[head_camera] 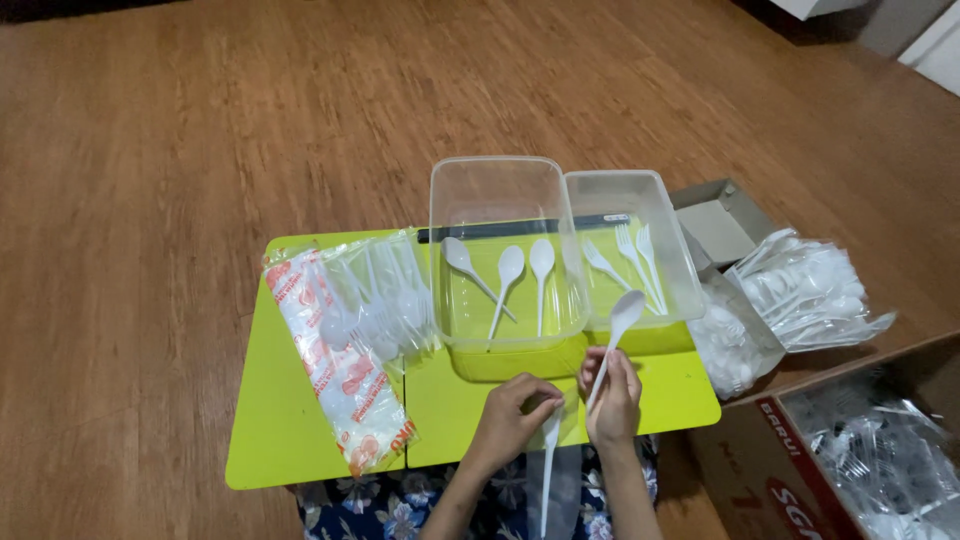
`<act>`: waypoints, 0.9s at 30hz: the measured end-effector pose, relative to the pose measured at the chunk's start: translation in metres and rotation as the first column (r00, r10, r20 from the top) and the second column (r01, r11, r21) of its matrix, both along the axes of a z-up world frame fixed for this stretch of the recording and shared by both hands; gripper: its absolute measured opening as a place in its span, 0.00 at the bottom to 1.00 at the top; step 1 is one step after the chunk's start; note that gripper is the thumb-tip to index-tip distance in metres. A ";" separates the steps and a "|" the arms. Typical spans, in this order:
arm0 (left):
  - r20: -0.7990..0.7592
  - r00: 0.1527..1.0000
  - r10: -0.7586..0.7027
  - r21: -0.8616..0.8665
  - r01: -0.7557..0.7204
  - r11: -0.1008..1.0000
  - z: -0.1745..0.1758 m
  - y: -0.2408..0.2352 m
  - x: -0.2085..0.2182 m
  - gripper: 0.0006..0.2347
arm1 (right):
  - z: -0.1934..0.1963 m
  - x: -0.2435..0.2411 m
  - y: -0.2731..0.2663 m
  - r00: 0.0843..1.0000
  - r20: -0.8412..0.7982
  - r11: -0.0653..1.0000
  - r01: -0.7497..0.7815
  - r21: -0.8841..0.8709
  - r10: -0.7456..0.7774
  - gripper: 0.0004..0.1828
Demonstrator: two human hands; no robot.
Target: Packaging individual plastic spoons and forks into plastic sleeves and sorting them into containers
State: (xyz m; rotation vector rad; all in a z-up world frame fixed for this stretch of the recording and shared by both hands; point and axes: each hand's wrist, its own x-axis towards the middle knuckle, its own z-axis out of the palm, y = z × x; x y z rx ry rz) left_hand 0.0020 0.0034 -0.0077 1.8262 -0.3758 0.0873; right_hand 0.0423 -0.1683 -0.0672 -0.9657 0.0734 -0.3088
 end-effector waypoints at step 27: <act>-0.128 0.992 -0.006 -0.089 -0.005 0.996 -0.006 0.002 -0.004 0.05 | -0.002 -0.005 -0.004 0.995 0.045 0.996 -0.088 0.008 0.088 0.13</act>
